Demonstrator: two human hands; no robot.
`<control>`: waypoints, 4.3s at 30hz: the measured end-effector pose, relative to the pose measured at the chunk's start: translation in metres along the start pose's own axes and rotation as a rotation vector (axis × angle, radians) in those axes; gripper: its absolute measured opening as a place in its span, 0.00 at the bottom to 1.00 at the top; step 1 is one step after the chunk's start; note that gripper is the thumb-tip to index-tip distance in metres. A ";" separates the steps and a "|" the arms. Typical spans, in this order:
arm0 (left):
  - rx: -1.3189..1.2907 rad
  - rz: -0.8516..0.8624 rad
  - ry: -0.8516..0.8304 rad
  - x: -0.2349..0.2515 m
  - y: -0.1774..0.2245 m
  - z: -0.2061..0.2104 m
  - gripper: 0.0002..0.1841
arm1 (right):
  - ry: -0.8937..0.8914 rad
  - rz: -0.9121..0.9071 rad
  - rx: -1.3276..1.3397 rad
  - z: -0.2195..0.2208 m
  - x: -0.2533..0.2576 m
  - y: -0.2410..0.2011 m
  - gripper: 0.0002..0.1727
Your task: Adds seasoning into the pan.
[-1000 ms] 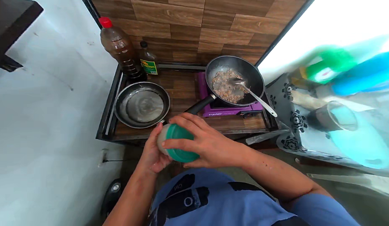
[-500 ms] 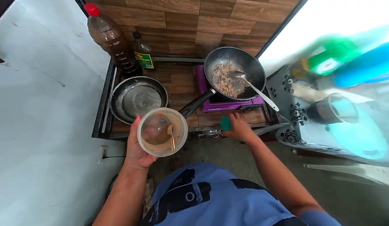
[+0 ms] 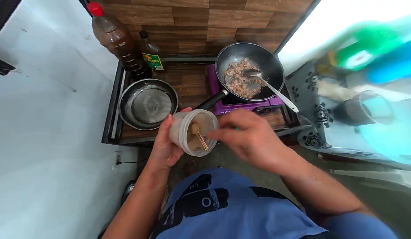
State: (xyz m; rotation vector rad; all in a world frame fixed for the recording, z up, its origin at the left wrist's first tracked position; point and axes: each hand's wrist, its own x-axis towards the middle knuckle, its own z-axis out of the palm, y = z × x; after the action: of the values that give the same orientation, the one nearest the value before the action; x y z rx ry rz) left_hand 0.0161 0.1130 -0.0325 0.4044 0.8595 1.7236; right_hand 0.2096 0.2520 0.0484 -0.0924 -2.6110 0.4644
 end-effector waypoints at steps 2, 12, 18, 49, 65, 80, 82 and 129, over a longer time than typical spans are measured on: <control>0.059 -0.012 0.010 0.002 0.000 0.006 0.35 | -0.214 -0.140 -0.137 0.006 0.016 -0.013 0.13; -0.016 -0.117 0.116 -0.001 0.003 0.009 0.28 | -0.374 -0.353 -0.246 0.028 0.036 0.004 0.10; -0.028 -0.175 0.131 -0.004 -0.002 0.012 0.28 | -0.356 -0.401 -0.189 0.041 0.032 0.001 0.10; 0.040 0.170 0.089 -0.006 -0.010 0.007 0.34 | 0.036 0.405 0.153 0.053 0.012 -0.009 0.17; -0.150 0.035 0.351 -0.020 -0.005 0.015 0.31 | 0.084 0.650 0.769 0.020 0.013 0.012 0.21; -0.173 0.027 0.419 -0.027 -0.003 0.015 0.33 | 0.124 0.862 1.101 0.022 0.008 0.033 0.19; -0.169 0.044 0.449 -0.030 0.000 0.011 0.34 | 0.205 0.929 1.115 0.012 0.011 0.049 0.19; -0.266 0.165 0.835 -0.123 -0.002 -0.027 0.34 | -0.192 1.083 -0.150 0.141 -0.103 0.127 0.41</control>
State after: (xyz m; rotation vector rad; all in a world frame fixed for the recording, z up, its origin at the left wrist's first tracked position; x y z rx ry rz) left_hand 0.0408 -0.0109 -0.0333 -0.4797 1.1692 2.1540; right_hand 0.2314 0.3126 -0.1570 -1.6084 -2.5559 0.6287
